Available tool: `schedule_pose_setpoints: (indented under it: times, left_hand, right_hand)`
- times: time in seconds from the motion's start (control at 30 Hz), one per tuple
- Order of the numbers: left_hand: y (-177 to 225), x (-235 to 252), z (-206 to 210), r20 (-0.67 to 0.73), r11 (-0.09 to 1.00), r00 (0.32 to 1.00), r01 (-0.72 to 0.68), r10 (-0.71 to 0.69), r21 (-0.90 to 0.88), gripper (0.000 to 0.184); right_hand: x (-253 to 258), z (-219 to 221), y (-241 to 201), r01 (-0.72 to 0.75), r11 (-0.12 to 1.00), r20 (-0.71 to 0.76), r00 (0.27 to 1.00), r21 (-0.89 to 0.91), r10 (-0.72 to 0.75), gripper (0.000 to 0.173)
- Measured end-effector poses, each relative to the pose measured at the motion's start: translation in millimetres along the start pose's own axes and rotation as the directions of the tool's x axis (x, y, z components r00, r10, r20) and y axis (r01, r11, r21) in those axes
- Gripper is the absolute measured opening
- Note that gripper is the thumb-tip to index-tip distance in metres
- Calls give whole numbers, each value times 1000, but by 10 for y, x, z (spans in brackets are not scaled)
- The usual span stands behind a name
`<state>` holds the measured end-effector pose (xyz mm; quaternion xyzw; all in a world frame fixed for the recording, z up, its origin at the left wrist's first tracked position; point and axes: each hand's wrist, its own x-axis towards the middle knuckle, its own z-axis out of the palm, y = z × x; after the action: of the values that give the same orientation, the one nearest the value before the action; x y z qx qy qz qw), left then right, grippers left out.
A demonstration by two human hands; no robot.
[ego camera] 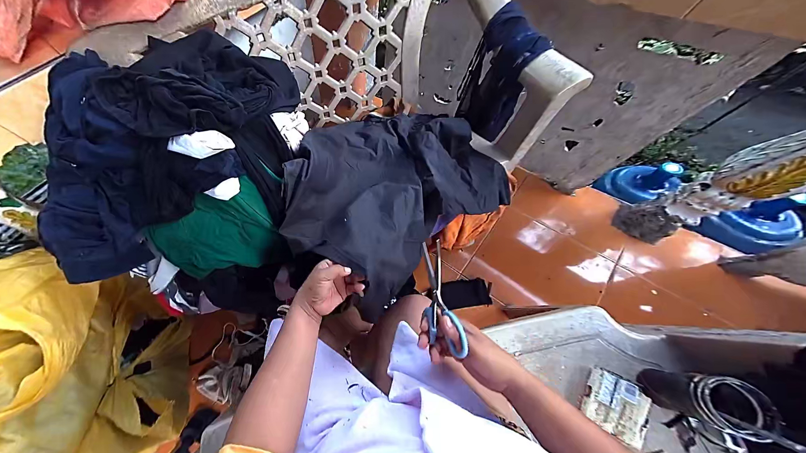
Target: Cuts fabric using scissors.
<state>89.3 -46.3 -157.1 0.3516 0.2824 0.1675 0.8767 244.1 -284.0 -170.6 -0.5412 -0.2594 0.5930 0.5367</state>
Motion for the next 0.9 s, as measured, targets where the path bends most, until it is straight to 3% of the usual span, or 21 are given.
schedule_pose_setpoints:
  times: [0.07, 0.1, 0.17, 0.23, 0.3, 0.4, 0.5, 0.57, 0.63, 0.7, 0.8, 0.9]
  left_hand:
    - [-20, -8, 60, -45, 985, 998, -59, 53, -160, 32]
    - [-54, 0, 51, -83, 985, 994, -84, 72, -153, 36]
    - [-286, 18, -47, -172, 991, 985, -1, 25, 137, 50]
    - [-674, 28, -118, -242, 868, 963, 218, -117, 447, 47]
    - [-922, 80, -96, -257, 685, 931, 365, -259, 631, 42]
    - [-843, 149, -45, -199, 482, 923, 346, -330, 805, 35]
    - [-707, 190, -2, -155, 347, 921, 285, -357, 893, 33]
    - [-657, 167, 29, -162, 496, 946, 289, -282, 819, 33]
    - [-557, 139, 106, -139, 736, 976, 218, -168, 641, 28]
    - [-382, 91, 217, -90, 891, 992, 122, -92, 438, 25]
    - [-115, 17, 296, 20, 975, 999, 35, -40, 221, 30]
    - [-2, -1, 250, 92, 990, 996, -7, -6, 139, 46]
  right_hand:
    - [-73, 91, 131, -34, 999, 79, 996, 20, 32, 65]
    - [-98, 117, 190, -38, 998, 110, 993, 51, 32, 66]
    - [-125, 155, 283, -31, 995, 110, 994, 100, 19, 65]
    - [-121, 159, 310, -11, 992, 60, 998, 127, 3, 60]
    - [-118, 153, 298, 7, 990, 12, 1000, 144, -9, 52]
    - [-165, 162, 331, 6, 986, -12, 1000, 164, -4, 41]
    - [-198, 138, 346, 32, 985, -17, 999, 172, -29, 46]
    - [-228, 142, 334, 42, 983, -32, 999, 181, -37, 46]
    - [-249, 144, 310, 52, 983, -35, 998, 174, -46, 45]
    - [-278, 138, 313, 53, 985, -20, 999, 165, -51, 51]
    - [-317, 142, 325, 52, 990, 21, 998, 133, -56, 56]
    - [-328, 165, 315, 37, 996, 54, 998, 87, -42, 59]
